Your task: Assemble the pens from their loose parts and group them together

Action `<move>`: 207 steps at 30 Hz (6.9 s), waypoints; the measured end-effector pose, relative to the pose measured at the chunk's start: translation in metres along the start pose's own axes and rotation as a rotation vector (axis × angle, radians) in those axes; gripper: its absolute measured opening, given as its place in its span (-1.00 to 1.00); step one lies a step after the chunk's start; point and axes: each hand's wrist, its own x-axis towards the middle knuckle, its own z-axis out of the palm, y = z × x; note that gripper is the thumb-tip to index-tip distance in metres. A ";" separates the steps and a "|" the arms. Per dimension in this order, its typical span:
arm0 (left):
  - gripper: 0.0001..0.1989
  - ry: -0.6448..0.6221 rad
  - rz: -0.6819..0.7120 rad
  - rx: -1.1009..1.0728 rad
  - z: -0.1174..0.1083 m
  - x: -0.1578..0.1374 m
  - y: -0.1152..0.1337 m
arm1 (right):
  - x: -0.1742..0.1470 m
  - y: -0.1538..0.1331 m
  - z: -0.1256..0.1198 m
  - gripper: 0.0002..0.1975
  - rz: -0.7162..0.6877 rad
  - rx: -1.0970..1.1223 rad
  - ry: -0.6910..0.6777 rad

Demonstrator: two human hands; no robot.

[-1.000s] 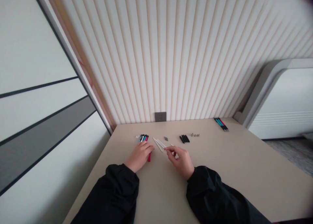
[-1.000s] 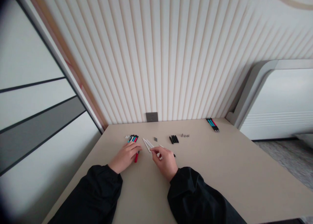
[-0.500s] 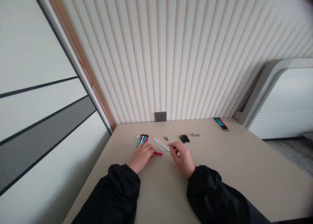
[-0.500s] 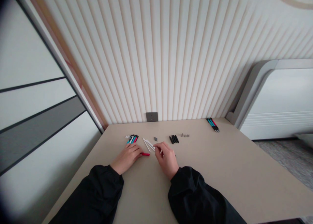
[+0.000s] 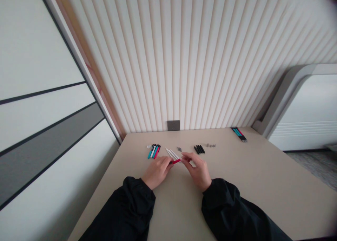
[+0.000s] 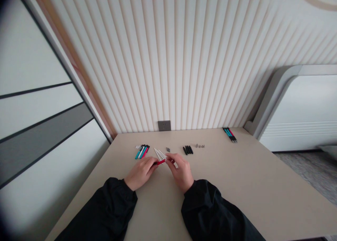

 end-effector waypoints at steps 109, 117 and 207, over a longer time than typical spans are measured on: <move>-0.82 0.065 -0.015 -0.003 0.003 0.000 -0.006 | 0.010 0.008 -0.029 -0.78 -0.061 -0.522 -0.406; -0.84 0.018 0.015 -0.010 0.002 0.001 -0.003 | 0.008 0.004 -0.025 -0.83 0.004 -0.311 -0.417; -0.80 0.309 -0.192 -0.379 0.001 -0.004 -0.003 | -0.002 0.018 -0.014 -0.35 0.578 0.196 -0.294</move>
